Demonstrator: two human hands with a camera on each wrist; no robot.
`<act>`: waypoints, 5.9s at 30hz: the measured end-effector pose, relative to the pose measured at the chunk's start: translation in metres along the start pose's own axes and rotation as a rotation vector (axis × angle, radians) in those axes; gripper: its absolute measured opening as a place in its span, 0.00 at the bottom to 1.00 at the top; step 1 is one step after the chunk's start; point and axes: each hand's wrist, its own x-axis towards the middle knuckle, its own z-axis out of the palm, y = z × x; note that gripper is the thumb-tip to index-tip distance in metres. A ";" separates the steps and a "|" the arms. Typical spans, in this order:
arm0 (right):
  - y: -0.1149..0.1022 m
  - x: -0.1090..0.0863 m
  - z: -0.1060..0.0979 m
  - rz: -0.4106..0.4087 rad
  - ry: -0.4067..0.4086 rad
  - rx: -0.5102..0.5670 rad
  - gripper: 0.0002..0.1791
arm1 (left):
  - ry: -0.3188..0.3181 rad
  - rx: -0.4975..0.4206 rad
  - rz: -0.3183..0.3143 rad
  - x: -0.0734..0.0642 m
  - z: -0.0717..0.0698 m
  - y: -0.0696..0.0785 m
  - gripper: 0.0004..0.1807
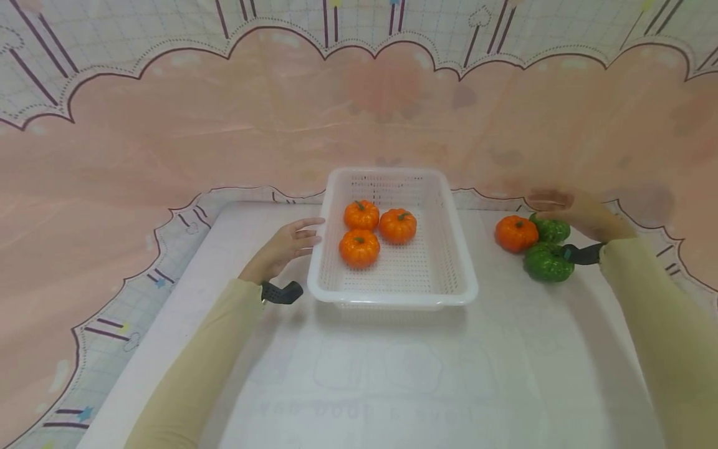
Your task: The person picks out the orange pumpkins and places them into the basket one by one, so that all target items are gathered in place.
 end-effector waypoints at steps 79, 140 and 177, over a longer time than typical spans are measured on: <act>0.016 0.036 0.027 0.191 -0.176 -0.035 0.43 | 0.011 -0.036 0.011 -0.006 0.004 0.004 0.31; 0.017 0.035 0.031 0.241 -0.213 -0.051 0.48 | 0.004 -0.040 0.019 -0.007 0.004 0.004 0.32; 0.011 0.037 0.036 0.239 -0.165 -0.148 0.53 | 0.001 -0.038 0.021 -0.008 0.004 0.005 0.32</act>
